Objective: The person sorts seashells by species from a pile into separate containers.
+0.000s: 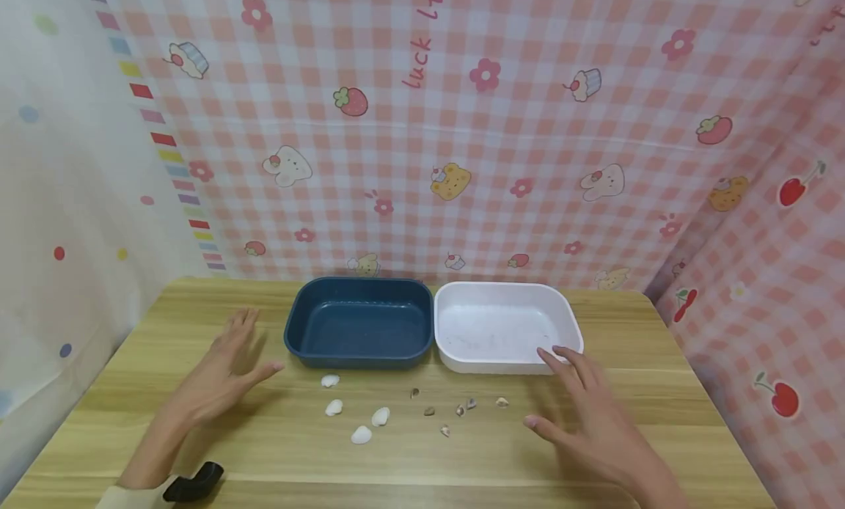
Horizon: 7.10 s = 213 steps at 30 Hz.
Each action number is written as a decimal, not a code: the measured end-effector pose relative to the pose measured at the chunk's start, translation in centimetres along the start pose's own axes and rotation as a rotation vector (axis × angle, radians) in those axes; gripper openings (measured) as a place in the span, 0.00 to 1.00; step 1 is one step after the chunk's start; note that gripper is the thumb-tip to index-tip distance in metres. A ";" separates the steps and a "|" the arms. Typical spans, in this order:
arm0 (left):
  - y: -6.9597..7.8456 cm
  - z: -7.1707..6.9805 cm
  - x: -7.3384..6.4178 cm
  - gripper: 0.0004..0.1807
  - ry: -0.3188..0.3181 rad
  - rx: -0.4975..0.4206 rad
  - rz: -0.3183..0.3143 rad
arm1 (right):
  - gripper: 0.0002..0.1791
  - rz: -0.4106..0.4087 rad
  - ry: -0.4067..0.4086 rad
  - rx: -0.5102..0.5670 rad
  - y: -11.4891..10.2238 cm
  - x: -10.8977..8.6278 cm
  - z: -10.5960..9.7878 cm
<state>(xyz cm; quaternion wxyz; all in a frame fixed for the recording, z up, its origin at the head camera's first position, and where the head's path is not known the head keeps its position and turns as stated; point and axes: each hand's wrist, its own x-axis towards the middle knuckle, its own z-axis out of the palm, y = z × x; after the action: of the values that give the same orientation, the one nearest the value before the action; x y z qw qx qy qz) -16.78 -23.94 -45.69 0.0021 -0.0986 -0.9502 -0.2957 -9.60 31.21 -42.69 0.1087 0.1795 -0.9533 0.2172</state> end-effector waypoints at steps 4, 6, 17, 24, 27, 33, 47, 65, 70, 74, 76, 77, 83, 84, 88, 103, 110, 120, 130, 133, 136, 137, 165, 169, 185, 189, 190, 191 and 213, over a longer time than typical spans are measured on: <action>0.4 0.7 0.5 0.59 -0.018 -0.040 -0.033 | 0.48 -0.006 0.020 -0.019 -0.7 -0.2 0.7; 0.6 0.9 0.7 0.60 -0.019 -0.048 -0.045 | 0.46 -0.014 0.027 -0.024 -0.9 -0.2 1.0; 1.5 1.9 2.2 0.62 -0.005 -0.113 -0.048 | 0.38 -0.018 -0.003 0.058 -0.9 0.3 3.3; 1.8 2.3 2.9 0.62 -0.009 -0.130 -0.069 | 0.32 -0.073 0.028 0.124 -0.2 1.3 5.4; 1.9 2.5 3.1 0.62 -0.015 -0.128 -0.072 | 0.28 -0.047 0.038 0.170 0.1 1.4 6.0; 1.8 2.9 3.0 0.61 -0.014 -0.109 -0.041 | 0.19 0.043 0.006 0.284 0.1 1.6 7.2; 1.8 3.4 3.4 0.59 -0.010 -0.113 0.005 | 0.10 0.204 -0.080 0.371 0.9 2.3 7.0; 1.9 3.3 3.4 0.60 -0.023 -0.127 0.009 | 0.07 0.175 -0.053 0.337 1.1 2.1 7.1; 2.0 3.4 3.4 0.60 -0.024 -0.122 0.006 | 0.08 0.161 -0.053 0.332 1.2 2.0 7.1; 2.0 3.4 3.4 0.60 -0.024 -0.119 0.006 | 0.08 0.149 -0.059 0.313 1.3 2.1 7.1; 2.0 3.4 3.4 0.60 -0.024 -0.118 0.004 | 0.08 0.146 -0.062 0.305 1.3 2.1 7.1; 2.0 3.3 3.4 0.60 -0.025 -0.118 0.003 | 0.08 0.146 -0.063 0.303 1.3 2.1 7.1; 2.1 3.3 3.4 0.59 -0.028 -0.122 0.001 | 0.07 0.138 -0.048 0.308 1.3 2.2 7.1; 2.1 3.3 3.4 0.59 -0.029 -0.121 0.001 | 0.06 0.137 -0.046 0.309 1.3 2.2 7.2; 2.0 3.4 3.4 0.59 -0.030 -0.125 0.005 | 0.06 0.140 -0.049 0.321 1.3 2.1 7.2; 1.8 3.3 3.5 0.60 -0.030 -0.135 0.002 | 0.10 0.185 -0.099 0.310 1.2 2.4 6.9; 1.8 3.3 3.5 0.60 -0.021 -0.127 0.006 | 0.07 0.118 -0.078 0.292 1.3 2.4 6.9; 1.5 3.1 3.3 0.60 -0.026 -0.116 0.013 | 0.06 0.005 -0.033 0.335 -0.5 2.4 7.2; 1.6 3.2 3.3 0.61 -0.032 -0.122 0.016 | 0.09 -0.088 0.027 0.344 -3.0 4.2 6.2; 1.7 3.3 3.3 0.61 -0.038 -0.124 0.013 | 0.09 -0.113 0.036 0.330 -3.4 4.9 6.0; 1.7 3.3 3.3 0.62 -0.041 -0.127 0.016 | 0.09 -0.127 0.037 0.329 -3.9 5.5 5.8; 1.7 3.3 3.4 0.62 -0.041 -0.128 0.018 | 0.09 -0.128 0.037 0.331 -4.1 5.8 5.8; 1.9 3.2 3.5 0.64 -0.042 -0.149 0.007 | 0.05 -0.059 0.017 0.296 -6.8 12.4 7.2; 1.9 3.2 3.4 0.65 -0.043 -0.154 0.009 | 0.05 -0.067 0.026 0.296 -7.2 13.5 7.8; 1.8 3.1 3.7 0.63 -0.045 -0.164 0.008 | 0.06 -0.065 -0.008 0.332 -8.4 16.6 9.1; 1.7 3.1 3.7 0.63 -0.045 -0.162 0.010 | 0.07 -0.043 -0.002 0.315 -8.3 17.2 9.6; 1.7 3.1 3.7 0.63 -0.044 -0.160 0.011 | 0.07 -0.034 -0.001 0.311 -8.3 17.3 9.7; 1.7 3.1 3.7 0.63 -0.043 -0.157 0.012 | 0.07 -0.025 -0.002 0.309 -8.4 17.4 9.9; 1.6 3.2 3.3 0.64 -0.040 -0.151 0.006 | 0.18 -0.015 0.006 0.292 -8.2 15.7 9.1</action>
<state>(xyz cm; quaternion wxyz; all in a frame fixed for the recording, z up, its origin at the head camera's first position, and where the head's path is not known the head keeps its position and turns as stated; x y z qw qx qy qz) -19.55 -20.25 -47.26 -0.0235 -0.1070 -0.9248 -0.3643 -21.86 15.55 -43.14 0.0859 0.2000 -0.9099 0.3531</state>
